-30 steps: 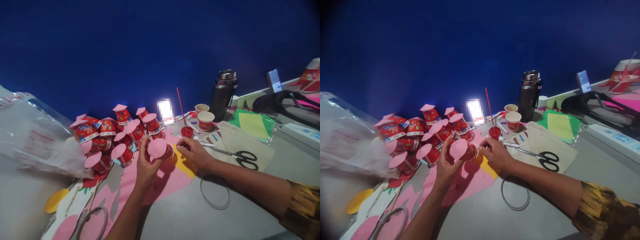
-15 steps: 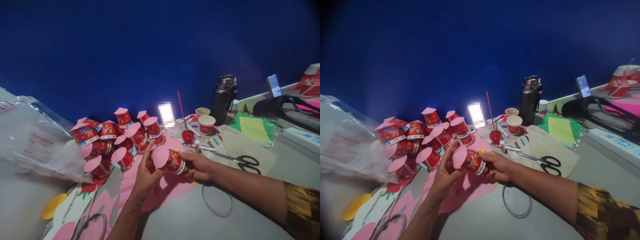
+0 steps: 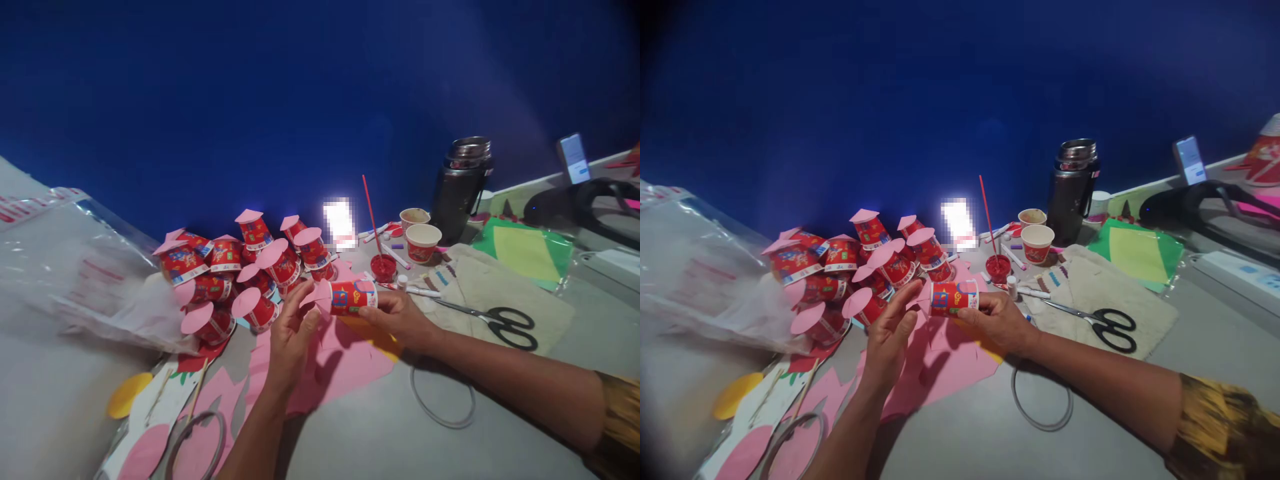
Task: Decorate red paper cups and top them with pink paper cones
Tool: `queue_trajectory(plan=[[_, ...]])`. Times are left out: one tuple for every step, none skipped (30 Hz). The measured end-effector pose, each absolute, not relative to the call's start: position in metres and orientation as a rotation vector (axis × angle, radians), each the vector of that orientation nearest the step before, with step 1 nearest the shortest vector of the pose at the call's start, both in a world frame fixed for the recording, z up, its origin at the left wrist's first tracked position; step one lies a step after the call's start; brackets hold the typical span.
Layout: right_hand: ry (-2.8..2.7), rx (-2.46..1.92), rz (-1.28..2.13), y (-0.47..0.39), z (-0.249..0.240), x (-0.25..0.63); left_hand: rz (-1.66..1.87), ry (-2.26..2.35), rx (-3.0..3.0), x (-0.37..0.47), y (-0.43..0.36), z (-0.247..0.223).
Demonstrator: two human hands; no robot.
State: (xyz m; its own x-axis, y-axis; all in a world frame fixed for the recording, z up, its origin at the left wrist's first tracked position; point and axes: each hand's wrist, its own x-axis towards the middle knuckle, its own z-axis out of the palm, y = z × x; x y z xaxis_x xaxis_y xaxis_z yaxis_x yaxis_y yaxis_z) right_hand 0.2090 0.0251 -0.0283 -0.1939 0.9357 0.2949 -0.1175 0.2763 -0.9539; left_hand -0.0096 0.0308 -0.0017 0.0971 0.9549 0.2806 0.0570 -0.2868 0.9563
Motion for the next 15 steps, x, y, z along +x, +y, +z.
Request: queue_trajectory(plan=[[-1.442,-0.811,1.146,0.024,-0.029,0.209,1.294,1.038,1.547,-0.010,0.030,-0.001],[-1.464,-0.812,1.116,0.024,-0.029,0.208,1.273,1.037,1.577,-0.010,0.030,-0.001],[-1.485,-0.823,1.083,0.023,-0.030,0.208,1.255,1.040,1.599,-0.010,0.030,0.000],[-1.506,-0.836,1.045,0.023,-0.032,0.208,1.242,1.046,1.610,-0.010,0.029,0.000],[-1.525,-0.841,1.006,0.022,-0.033,0.207,1.233,1.054,1.606,-0.009,0.029,0.001],[-1.545,-0.837,0.970,0.022,-0.034,0.206,1.225,1.061,1.590,-0.007,0.028,0.001],[-1.565,-0.825,0.937,0.021,-0.035,0.206,1.216,1.067,1.566,-0.005,0.028,0.002],[-1.585,-0.808,0.909,0.021,-0.035,0.205,1.213,1.069,1.536,-0.004,0.027,0.002],[-1.603,-0.795,0.886,0.020,-0.035,0.204,1.208,1.068,1.506,-0.001,0.026,0.002],[-1.621,-0.792,0.862,0.020,-0.034,0.204,1.204,1.064,1.483,0.001,0.025,0.003],[-1.642,-0.798,0.838,0.019,-0.033,0.203,1.202,1.058,1.465,0.003,0.024,0.003],[-1.662,-0.803,0.812,0.018,-0.032,0.203,1.201,1.053,1.452,0.005,0.023,0.003],[-1.678,-0.805,0.786,0.017,-0.030,0.203,1.204,1.051,1.440,0.007,0.022,0.003],[-1.693,-0.807,0.764,0.016,-0.029,0.202,1.209,1.054,1.428,0.009,0.021,0.003],[-1.706,-0.809,0.750,0.014,-0.028,0.202,1.216,1.062,1.416,0.011,0.021,0.002]])
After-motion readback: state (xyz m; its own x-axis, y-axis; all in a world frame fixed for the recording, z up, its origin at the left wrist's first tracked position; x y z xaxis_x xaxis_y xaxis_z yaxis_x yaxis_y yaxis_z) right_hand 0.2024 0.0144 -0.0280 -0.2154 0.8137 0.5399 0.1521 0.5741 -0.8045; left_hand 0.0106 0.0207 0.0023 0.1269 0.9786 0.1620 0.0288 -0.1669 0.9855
